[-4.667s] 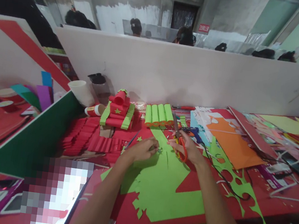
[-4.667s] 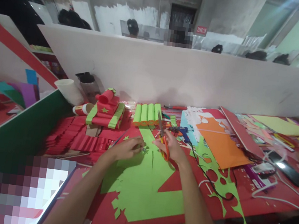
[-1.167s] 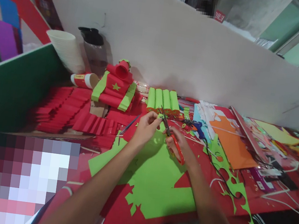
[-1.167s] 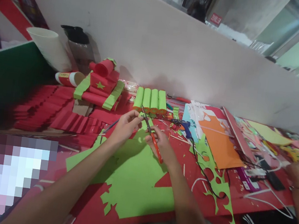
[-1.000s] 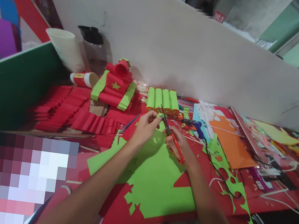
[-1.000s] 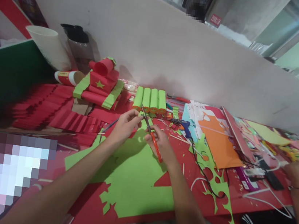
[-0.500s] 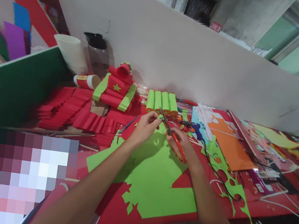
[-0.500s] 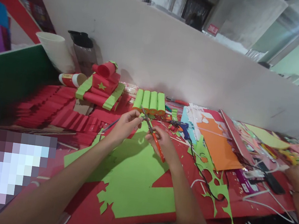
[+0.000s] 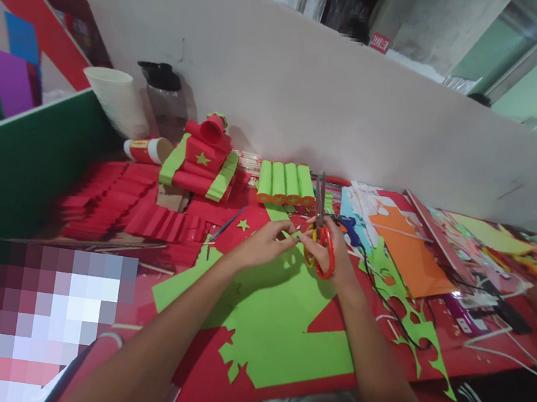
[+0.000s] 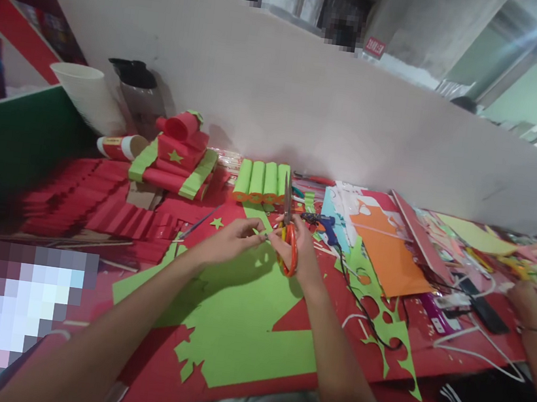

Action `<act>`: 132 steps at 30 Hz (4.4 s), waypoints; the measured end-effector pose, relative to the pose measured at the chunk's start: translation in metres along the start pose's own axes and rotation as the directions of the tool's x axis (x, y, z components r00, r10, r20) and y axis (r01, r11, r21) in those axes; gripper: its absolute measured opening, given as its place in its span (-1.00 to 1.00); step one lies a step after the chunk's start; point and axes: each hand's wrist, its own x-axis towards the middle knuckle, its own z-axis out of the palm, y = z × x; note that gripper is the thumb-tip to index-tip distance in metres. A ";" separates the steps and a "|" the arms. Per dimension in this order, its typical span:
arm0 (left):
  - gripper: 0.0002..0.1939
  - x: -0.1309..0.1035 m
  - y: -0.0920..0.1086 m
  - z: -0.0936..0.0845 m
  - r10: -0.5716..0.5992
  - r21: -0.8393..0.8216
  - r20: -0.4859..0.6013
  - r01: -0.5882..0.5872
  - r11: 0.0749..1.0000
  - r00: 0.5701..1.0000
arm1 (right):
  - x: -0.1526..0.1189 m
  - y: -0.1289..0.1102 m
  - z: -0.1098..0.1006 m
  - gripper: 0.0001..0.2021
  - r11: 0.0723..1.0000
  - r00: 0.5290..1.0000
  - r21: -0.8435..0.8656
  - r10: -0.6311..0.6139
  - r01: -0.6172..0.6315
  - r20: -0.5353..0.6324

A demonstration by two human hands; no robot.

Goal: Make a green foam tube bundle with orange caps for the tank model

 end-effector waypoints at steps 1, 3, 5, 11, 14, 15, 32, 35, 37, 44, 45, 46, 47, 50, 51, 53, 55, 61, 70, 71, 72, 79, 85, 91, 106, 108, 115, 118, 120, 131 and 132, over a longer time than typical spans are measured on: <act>-0.77 0.000 0.000 0.001 0.001 0.003 0.000 -0.001 1.000 1.000 | 0.000 0.000 0.000 -0.68 1.000 1.000 0.010 0.008 -0.008 0.002; -0.77 0.000 -0.001 0.001 -0.001 -0.004 -0.008 0.001 1.000 1.000 | -0.001 -0.001 -0.001 -0.69 1.000 1.000 0.017 0.017 -0.017 0.002; -0.77 0.001 -0.002 0.002 -0.004 -0.020 -0.018 0.003 1.000 1.000 | -0.001 -0.001 -0.001 -0.69 1.000 1.000 0.020 0.019 -0.019 -0.002; -0.79 0.003 -0.004 0.002 0.005 -0.066 -0.028 -0.007 0.998 1.000 | -0.002 0.002 -0.001 -0.68 1.000 0.999 0.026 0.006 -0.005 -0.045; -0.82 0.002 -0.002 0.003 0.018 -0.061 -0.027 -0.020 0.998 0.999 | -0.002 0.003 0.000 -0.68 0.999 0.999 0.041 0.007 -0.005 -0.052; -0.82 0.002 -0.002 0.003 0.020 -0.063 -0.029 -0.022 0.998 0.999 | -0.002 0.003 0.000 -0.67 0.999 0.999 0.040 0.005 -0.003 -0.051; -0.82 0.006 0.003 -0.006 -0.011 -0.185 -0.373 -0.063 0.981 0.928 | -0.008 -0.001 0.000 -0.55 0.996 0.936 -0.039 0.088 -0.080 0.341; -0.83 0.008 0.001 -0.006 -0.024 -0.258 -0.422 -0.095 0.962 0.906 | -0.009 -0.001 0.001 -0.53 0.997 0.936 -0.043 0.074 -0.063 0.344; -0.84 0.008 0.001 -0.006 -0.050 -0.298 -0.446 -0.095 0.950 0.894 | -0.009 -0.001 0.001 -0.53 0.997 0.940 -0.049 0.067 -0.054 0.333; -0.86 0.007 0.004 -0.010 -0.100 -0.298 -0.497 -0.061 0.953 0.862 | -0.008 0.000 -0.003 -0.55 0.992 0.933 -0.129 0.045 0.001 0.357; -0.86 0.007 0.004 -0.010 -0.095 -0.293 -0.495 -0.063 0.954 0.864 | -0.008 0.000 -0.003 -0.55 0.990 0.932 -0.140 0.044 0.007 0.359; -0.87 0.008 0.004 -0.010 -0.088 -0.290 -0.489 -0.067 0.955 0.868 | -0.008 0.000 -0.003 -0.56 0.989 0.933 -0.150 0.036 0.019 0.357; -0.87 0.008 0.004 -0.009 -0.081 -0.287 -0.481 -0.070 0.955 0.873 | -0.008 0.000 -0.003 -0.57 0.987 0.937 -0.159 0.023 0.036 0.349; -0.88 0.009 0.002 -0.008 -0.064 -0.274 -0.456 -0.072 0.959 0.888 | -0.008 -0.002 -0.002 -0.60 0.976 0.950 -0.196 -0.031 0.095 0.310; -0.87 0.009 0.001 -0.008 -0.060 -0.270 -0.451 -0.072 0.960 0.891 | -0.007 -0.002 -0.002 -0.61 0.973 0.954 -0.204 -0.043 0.107 0.298; -0.87 0.008 0.001 -0.008 -0.054 -0.264 -0.444 -0.073 0.962 0.894 | -0.007 -0.002 -0.002 -0.61 0.969 0.958 -0.217 -0.054 0.119 0.283; -0.87 0.008 0.002 -0.008 -0.049 -0.258 -0.446 -0.076 0.963 0.894 | -0.007 -0.002 -0.002 -0.61 0.967 0.958 -0.224 -0.056 0.122 0.280; -0.87 0.006 0.005 -0.009 -0.048 -0.247 -0.446 -0.071 0.966 0.894 | -0.007 -0.002 -0.002 -0.63 0.969 0.962 -0.221 -0.050 0.112 0.268; -0.87 0.007 0.004 -0.010 -0.046 -0.243 -0.437 -0.069 0.968 0.898 | -0.006 -0.003 -0.001 -0.64 0.982 0.962 -0.175 -0.017 0.067 0.273; -0.87 0.007 0.004 -0.010 -0.044 -0.242 -0.439 -0.071 0.968 0.898 | -0.006 -0.004 -0.001 -0.65 0.983 0.961 -0.172 -0.011 0.061 0.276; -0.87 0.007 0.004 -0.010 -0.042 -0.241 -0.440 -0.073 0.968 0.897 | -0.006 -0.004 -0.001 -0.65 0.983 0.960 -0.172 -0.007 0.057 0.280; -0.86 0.009 0.001 -0.010 -0.047 -0.259 -0.436 -0.075 0.963 0.899 | -0.005 -0.003 -0.001 -0.64 0.988 0.955 -0.147 0.003 0.042 0.296; -0.83 0.011 -0.002 -0.010 -0.056 -0.269 -0.434 -0.070 0.961 0.899 | -0.004 0.002 -0.001 -0.64 0.993 0.955 -0.119 0.011 0.026 0.296; -0.83 0.010 -0.001 -0.010 -0.058 -0.290 -0.433 -0.078 0.954 0.900 | -0.005 0.002 0.001 -0.63 0.997 0.954 -0.077 0.046 -0.024 0.296; -0.80 0.005 0.007 -0.009 -0.034 -0.277 -0.380 -0.079 0.958 0.924 | -0.008 0.002 0.001 -0.53 0.997 0.943 -0.025 0.073 -0.069 0.323; -0.80 0.005 0.007 -0.009 -0.029 -0.274 -0.374 -0.080 0.958 0.927 | -0.008 0.001 0.001 -0.54 0.997 0.944 -0.022 0.074 -0.071 0.322; -0.80 0.004 0.008 -0.008 -0.019 -0.268 -0.359 -0.083 0.960 0.933 | -0.008 0.003 0.001 -0.57 0.996 0.938 0.005 0.079 -0.086 0.337; -0.80 0.003 0.010 -0.008 -0.019 -0.272 -0.356 -0.084 0.959 0.934 | -0.008 0.005 0.001 -0.59 0.997 0.942 0.014 0.070 -0.079 0.329; -0.80 0.003 0.011 -0.008 -0.014 -0.263 -0.355 -0.086 0.961 0.935 | -0.008 0.005 0.001 -0.59 0.997 0.944 0.012 0.064 -0.072 0.323; -0.78 0.004 0.006 -0.009 0.004 -0.224 -0.356 -0.090 0.970 0.935 | -0.009 0.008 0.005 -0.50 0.993 0.940 0.025 0.097 -0.112 0.328; -0.78 0.004 0.006 -0.009 0.005 -0.221 -0.357 -0.089 0.971 0.934 | -0.009 0.008 0.005 -0.49 0.994 0.940 0.023 0.096 -0.110 0.327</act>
